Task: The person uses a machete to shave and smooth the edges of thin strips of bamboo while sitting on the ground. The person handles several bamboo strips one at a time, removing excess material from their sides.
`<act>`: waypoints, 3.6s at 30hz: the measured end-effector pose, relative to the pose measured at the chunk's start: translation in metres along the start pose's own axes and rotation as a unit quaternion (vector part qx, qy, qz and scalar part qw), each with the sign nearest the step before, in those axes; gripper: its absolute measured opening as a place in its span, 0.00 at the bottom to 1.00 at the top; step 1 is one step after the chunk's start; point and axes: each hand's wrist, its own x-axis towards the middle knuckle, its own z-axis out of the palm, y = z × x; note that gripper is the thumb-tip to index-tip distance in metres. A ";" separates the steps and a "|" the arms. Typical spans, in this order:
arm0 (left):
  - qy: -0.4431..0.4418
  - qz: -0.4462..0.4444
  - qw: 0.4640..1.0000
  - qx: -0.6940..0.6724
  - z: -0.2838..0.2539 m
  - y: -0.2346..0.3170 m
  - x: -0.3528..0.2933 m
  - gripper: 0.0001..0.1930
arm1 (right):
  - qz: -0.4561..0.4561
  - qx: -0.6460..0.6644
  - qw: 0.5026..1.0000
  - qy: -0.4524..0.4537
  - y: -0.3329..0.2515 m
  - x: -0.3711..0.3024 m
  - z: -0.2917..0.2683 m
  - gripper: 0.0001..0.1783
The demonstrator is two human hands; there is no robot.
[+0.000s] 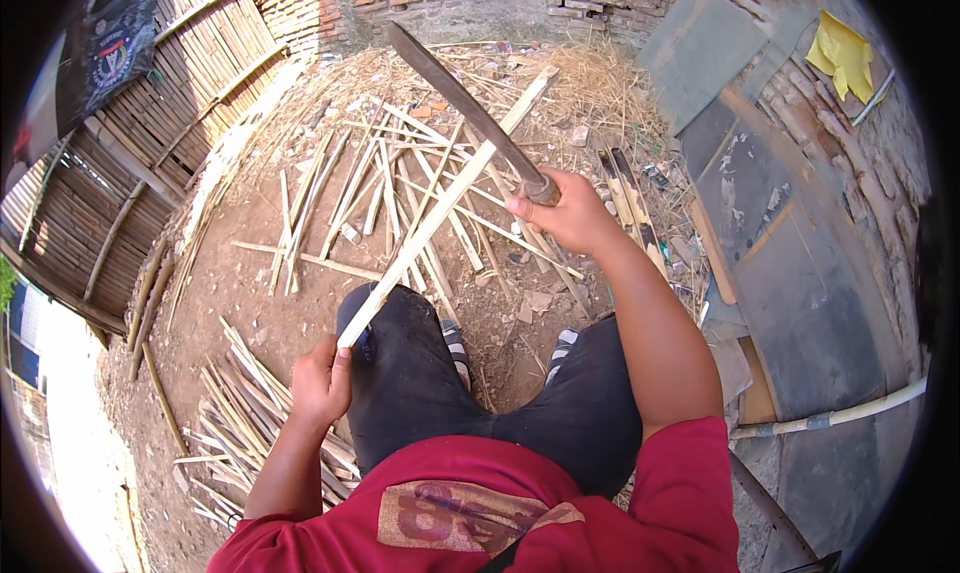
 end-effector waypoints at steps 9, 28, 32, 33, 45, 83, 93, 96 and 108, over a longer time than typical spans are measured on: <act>-0.024 -0.010 0.999 0.047 0.000 0.021 -0.005 0.14 | 0.008 0.217 0.976 0.004 -0.005 -0.006 0.015 0.19; -0.236 -0.073 0.960 -0.129 0.010 0.023 -0.004 0.20 | -0.016 0.001 0.994 0.108 0.018 -0.040 -0.035 0.22; -0.238 -0.098 0.949 -0.185 0.017 0.019 -0.007 0.21 | -0.068 -0.232 0.969 0.054 0.019 -0.041 -0.032 0.25; -0.244 -0.113 0.941 -0.206 0.017 0.020 -0.006 0.21 | -0.039 -0.253 0.966 0.016 0.011 -0.044 -0.026 0.19; -0.250 -0.166 0.921 -0.248 0.018 0.030 -0.003 0.23 | -0.040 -0.348 0.934 0.078 0.019 -0.028 -0.005 0.12; -0.220 -0.124 0.935 -0.251 0.034 0.021 -0.006 0.19 | -0.142 -0.377 0.914 -0.042 0.019 -0.026 0.021 0.16; -0.205 -0.141 0.936 -0.248 0.033 0.025 -0.007 0.20 | -0.106 -0.341 0.934 0.012 0.038 -0.025 0.016 0.17; -0.216 -0.154 0.934 -0.239 0.031 0.028 -0.006 0.21 | -0.136 -0.375 0.915 -0.056 0.029 -0.026 0.026 0.18; -0.197 -0.155 0.918 -0.308 0.036 0.014 -0.009 0.21 | -0.126 -0.327 0.936 0.041 0.044 -0.024 0.015 0.18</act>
